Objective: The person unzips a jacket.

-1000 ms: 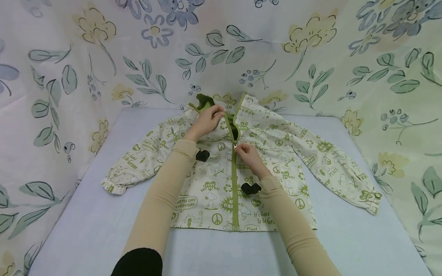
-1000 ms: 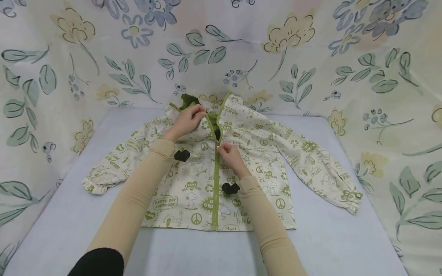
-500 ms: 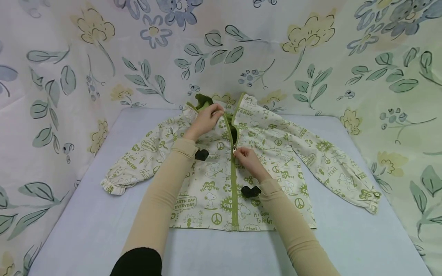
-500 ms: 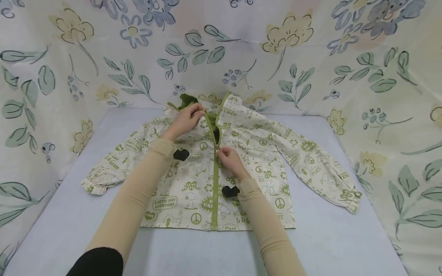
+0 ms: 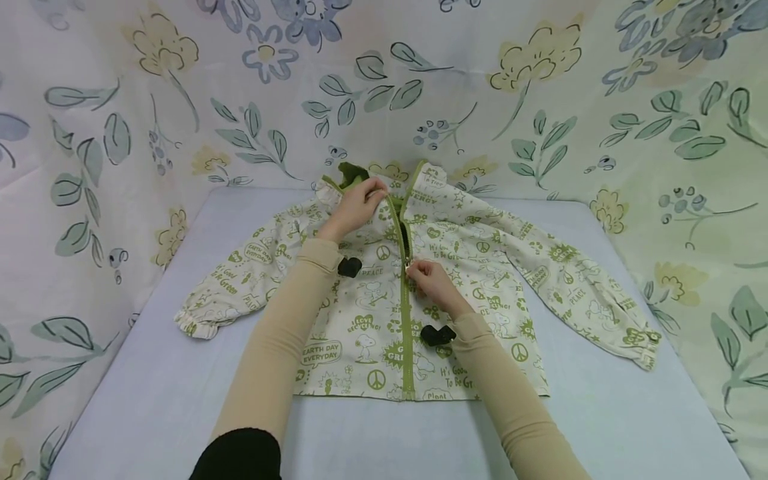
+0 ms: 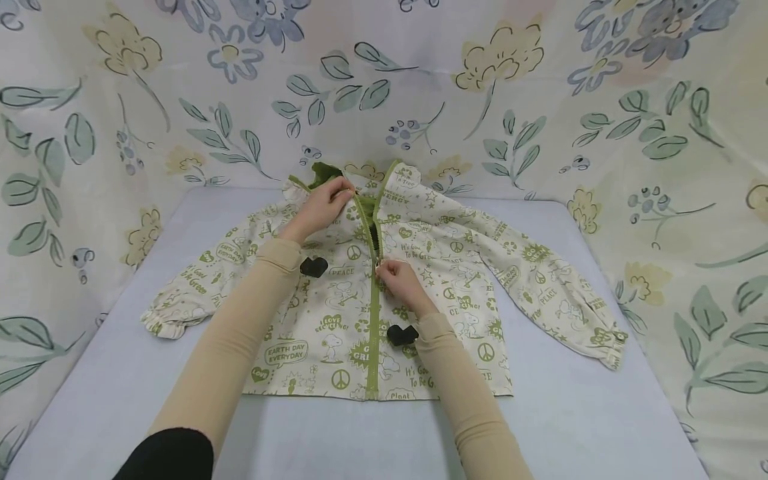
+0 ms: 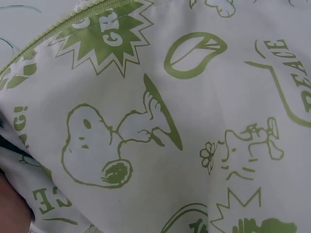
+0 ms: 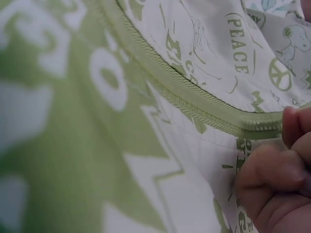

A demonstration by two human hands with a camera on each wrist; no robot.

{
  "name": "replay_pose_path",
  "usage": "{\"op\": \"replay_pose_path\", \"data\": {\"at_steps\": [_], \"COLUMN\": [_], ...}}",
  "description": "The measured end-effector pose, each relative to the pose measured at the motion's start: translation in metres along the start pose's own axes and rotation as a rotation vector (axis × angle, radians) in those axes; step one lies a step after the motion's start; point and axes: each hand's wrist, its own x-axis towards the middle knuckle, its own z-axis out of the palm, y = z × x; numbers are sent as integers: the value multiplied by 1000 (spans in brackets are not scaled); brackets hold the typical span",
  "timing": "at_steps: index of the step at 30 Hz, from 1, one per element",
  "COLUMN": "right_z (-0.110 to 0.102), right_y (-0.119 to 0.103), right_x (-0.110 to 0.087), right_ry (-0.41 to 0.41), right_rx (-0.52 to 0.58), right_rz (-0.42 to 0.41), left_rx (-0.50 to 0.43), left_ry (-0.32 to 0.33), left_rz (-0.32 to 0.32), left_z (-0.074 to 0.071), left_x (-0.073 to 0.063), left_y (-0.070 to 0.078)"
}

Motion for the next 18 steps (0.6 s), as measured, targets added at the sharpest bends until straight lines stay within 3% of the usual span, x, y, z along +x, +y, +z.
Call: {"op": "replay_pose_path", "data": {"at_steps": [18], "right_z": [-1], "right_y": [-2], "right_x": [-8], "right_ry": [-52], "right_rx": [-13], "right_rz": [-27], "left_rx": [6], "left_ry": [16], "left_rz": [-15], "left_z": [-4], "left_x": [0], "left_y": [3]}}
